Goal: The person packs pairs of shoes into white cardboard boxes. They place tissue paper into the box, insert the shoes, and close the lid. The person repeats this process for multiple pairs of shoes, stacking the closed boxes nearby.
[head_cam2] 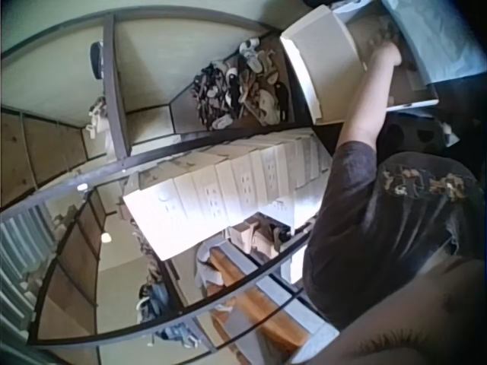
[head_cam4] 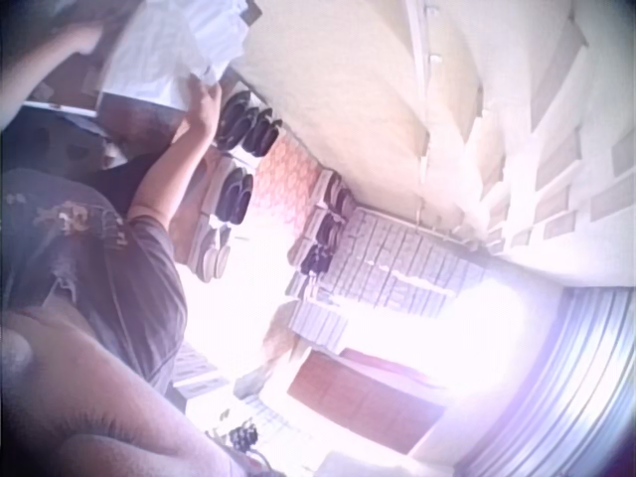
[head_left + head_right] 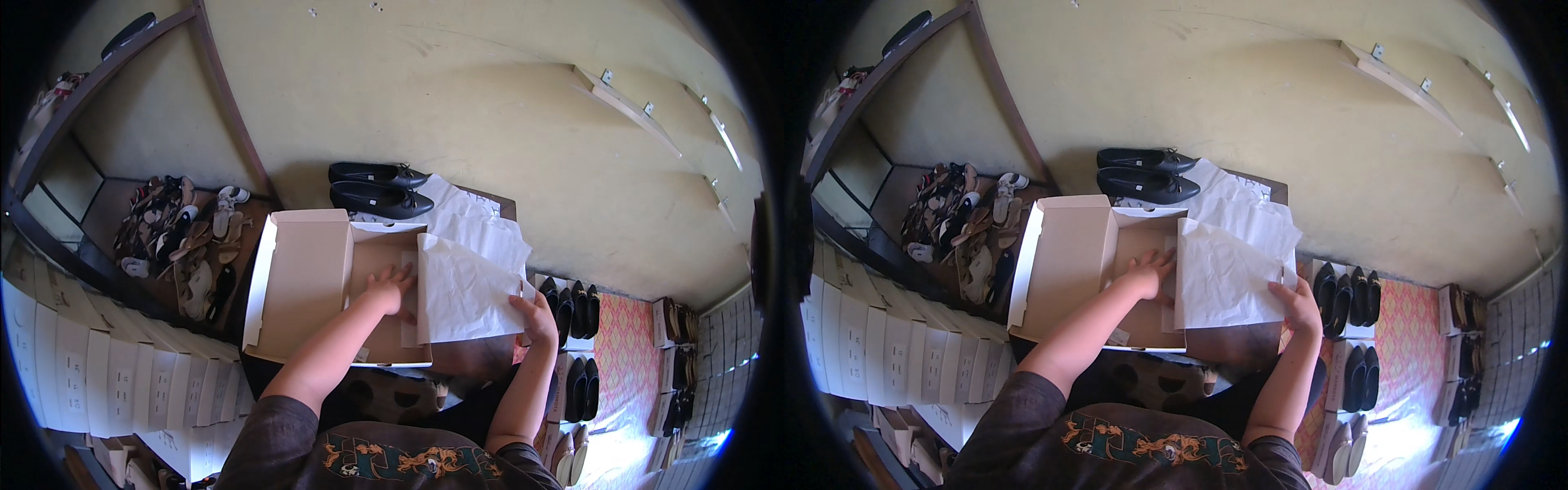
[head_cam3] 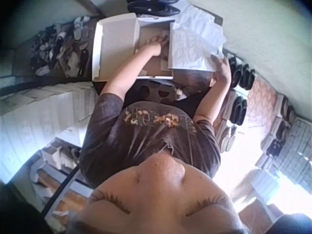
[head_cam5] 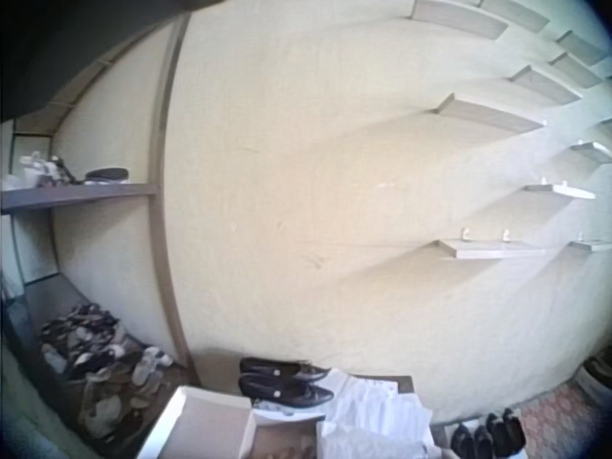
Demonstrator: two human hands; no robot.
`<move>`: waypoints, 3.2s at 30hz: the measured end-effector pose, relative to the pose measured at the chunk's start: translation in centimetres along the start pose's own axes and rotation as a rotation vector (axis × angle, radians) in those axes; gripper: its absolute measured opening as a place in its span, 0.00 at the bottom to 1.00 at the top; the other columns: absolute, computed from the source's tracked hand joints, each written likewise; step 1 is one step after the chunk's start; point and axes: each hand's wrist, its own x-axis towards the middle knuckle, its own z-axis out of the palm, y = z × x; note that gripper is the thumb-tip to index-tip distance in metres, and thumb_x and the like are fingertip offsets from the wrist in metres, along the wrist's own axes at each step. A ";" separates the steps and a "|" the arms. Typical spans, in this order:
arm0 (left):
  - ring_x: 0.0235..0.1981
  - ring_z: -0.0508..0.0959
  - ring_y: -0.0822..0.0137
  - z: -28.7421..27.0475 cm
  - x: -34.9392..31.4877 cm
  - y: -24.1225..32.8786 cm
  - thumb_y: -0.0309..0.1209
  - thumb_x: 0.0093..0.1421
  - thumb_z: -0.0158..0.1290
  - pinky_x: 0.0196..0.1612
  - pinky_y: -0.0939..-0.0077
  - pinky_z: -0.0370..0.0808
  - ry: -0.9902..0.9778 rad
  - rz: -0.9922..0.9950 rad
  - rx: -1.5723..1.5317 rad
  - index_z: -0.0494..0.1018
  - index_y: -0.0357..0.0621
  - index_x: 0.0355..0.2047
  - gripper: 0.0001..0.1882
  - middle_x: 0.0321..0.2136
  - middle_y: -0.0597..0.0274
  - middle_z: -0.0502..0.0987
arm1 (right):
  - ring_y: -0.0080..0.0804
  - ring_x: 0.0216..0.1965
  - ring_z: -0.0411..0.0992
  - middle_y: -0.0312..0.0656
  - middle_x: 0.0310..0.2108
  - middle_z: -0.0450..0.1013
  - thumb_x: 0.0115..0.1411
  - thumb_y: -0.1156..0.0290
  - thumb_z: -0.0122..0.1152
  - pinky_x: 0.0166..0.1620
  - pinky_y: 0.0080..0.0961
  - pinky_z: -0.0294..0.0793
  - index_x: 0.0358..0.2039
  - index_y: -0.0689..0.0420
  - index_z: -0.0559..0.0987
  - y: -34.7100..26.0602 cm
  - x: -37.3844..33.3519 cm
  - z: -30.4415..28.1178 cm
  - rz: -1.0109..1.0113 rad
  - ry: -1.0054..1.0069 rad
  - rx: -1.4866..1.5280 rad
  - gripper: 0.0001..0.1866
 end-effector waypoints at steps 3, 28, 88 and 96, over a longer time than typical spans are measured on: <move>0.65 0.39 0.54 0.3 0.0 -0.2 0.56 0.32 0.64 0.59 0.38 0.45 0.007 0.001 0.002 0.47 0.65 0.63 0.59 0.66 0.68 0.37 | 0.29 0.34 0.74 0.42 0.36 0.74 0.50 0.77 0.57 0.42 0.24 0.72 0.44 0.67 0.72 -0.8 -0.4 0.7 -0.016 -0.021 0.018 0.19; 0.65 0.35 0.50 -1.4 -1.0 0.5 0.57 0.32 0.64 0.59 0.36 0.44 -0.067 0.027 0.056 0.35 0.59 0.65 0.65 0.66 0.62 0.30 | 0.27 0.34 0.72 0.40 0.34 0.74 0.49 0.72 0.60 0.40 0.22 0.70 0.44 0.66 0.73 -0.6 -0.3 -0.2 -0.013 0.002 0.047 0.21; 0.21 0.67 0.77 -8.2 -8.7 -2.2 0.20 0.49 0.51 0.20 0.81 0.63 0.541 0.096 -1.429 0.41 0.53 0.60 0.42 0.28 0.66 0.70 | 0.26 0.33 0.71 0.40 0.33 0.73 0.50 0.63 0.63 0.37 0.23 0.69 0.39 0.65 0.74 0.9 1.5 -0.2 0.052 0.039 0.001 0.21; 0.21 0.68 0.74 -4.6 -8.6 0.3 0.24 0.50 0.51 0.21 0.76 0.66 0.126 0.019 -1.093 0.35 0.39 0.62 0.45 0.25 0.64 0.69 | 0.26 0.33 0.71 0.40 0.33 0.73 0.50 0.65 0.64 0.37 0.23 0.70 0.40 0.65 0.73 1.1 1.0 -0.3 0.040 0.067 0.024 0.21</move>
